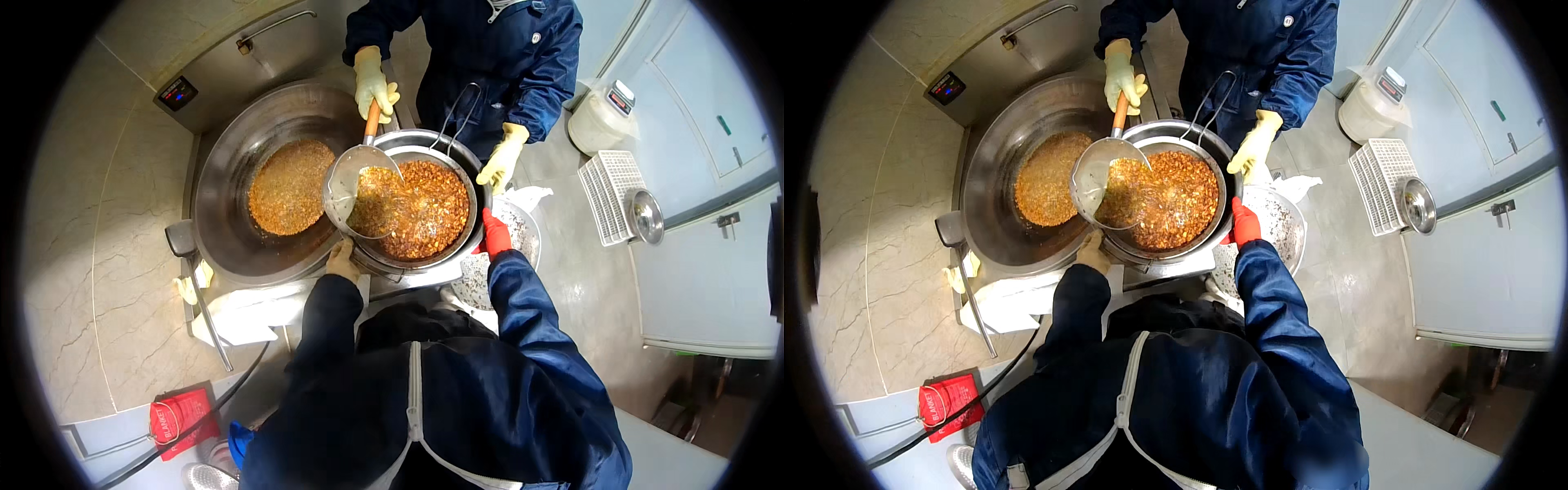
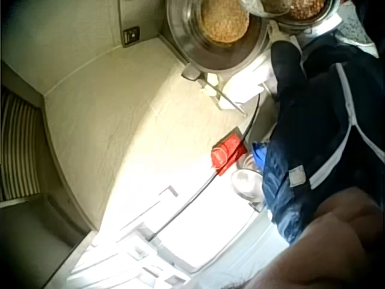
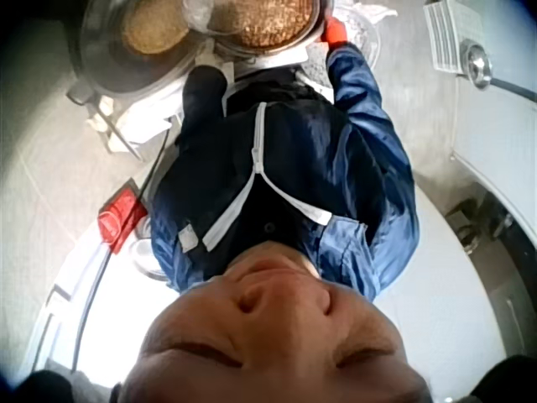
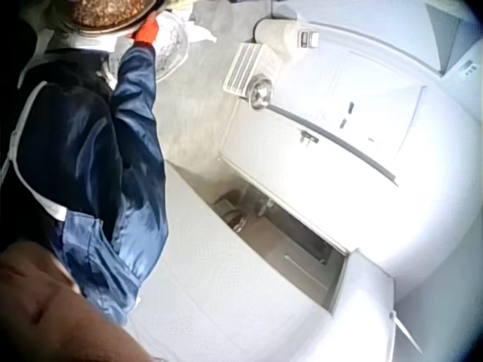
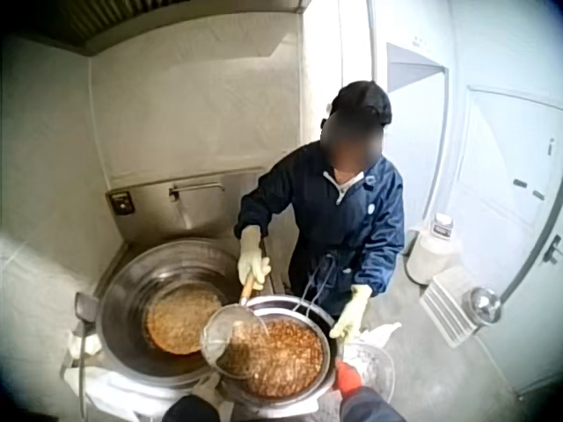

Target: The person stirs a large vat of frying food using a metal spatula and then scoops the items into a strainer held by another person using a metal ladle.

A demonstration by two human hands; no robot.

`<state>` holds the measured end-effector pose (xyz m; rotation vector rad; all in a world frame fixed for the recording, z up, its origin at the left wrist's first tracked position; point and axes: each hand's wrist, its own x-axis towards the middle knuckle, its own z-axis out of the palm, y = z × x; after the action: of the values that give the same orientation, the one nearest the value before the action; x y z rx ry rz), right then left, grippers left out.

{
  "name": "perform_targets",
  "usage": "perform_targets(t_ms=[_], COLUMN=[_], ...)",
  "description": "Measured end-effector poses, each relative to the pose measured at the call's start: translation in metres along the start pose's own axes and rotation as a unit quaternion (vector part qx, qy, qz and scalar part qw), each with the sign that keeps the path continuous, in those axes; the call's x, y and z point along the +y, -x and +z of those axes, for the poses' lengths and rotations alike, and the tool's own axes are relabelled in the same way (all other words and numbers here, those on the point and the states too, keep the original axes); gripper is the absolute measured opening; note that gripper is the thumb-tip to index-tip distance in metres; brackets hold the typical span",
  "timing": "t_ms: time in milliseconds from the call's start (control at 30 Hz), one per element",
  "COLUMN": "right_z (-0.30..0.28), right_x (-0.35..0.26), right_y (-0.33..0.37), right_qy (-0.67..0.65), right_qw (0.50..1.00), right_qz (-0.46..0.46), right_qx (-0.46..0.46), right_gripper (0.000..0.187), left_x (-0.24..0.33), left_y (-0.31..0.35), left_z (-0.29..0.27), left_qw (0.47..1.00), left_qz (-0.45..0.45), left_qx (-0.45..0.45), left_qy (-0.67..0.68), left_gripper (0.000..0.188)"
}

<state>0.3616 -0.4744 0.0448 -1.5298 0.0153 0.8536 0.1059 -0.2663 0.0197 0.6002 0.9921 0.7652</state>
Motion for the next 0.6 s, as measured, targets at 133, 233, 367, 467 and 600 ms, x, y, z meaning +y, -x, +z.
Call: perform_targets(t_ms=[133,233,367,467,600], right_z=[-0.003,-0.003,-0.002,-0.002,-0.005], right_x=[0.006,0.006,0.006,0.003,0.004], right_y=[-0.005,-0.005,-0.004,-0.002,-0.002], right_qy=[0.012,0.002,0.003,0.003,0.006], right_qw=[1.000,1.000,1.000,1.000,1.000], right_qz=[-0.013,-0.010,0.001,0.000,-0.005], right_qx=[-0.008,-0.012,-0.012,-0.012,-0.015], right_gripper=[0.049,0.051,0.050,0.049,0.049], left_x=[0.003,0.005,-0.002,0.003,0.006], left_y=[0.005,0.008,-0.002,0.004,0.011], left_z=[-0.003,0.000,-0.008,-0.002,0.007], left_qw=[0.999,0.999,0.999,1.000,1.000], left_qz=[0.012,0.012,0.000,-0.011,0.006], left_qx=[-0.040,-0.038,-0.034,-0.012,0.006], left_qy=[-0.011,-0.015,0.017,0.014,-0.020], left_gripper=[0.012,0.010,0.010,0.011,0.012])
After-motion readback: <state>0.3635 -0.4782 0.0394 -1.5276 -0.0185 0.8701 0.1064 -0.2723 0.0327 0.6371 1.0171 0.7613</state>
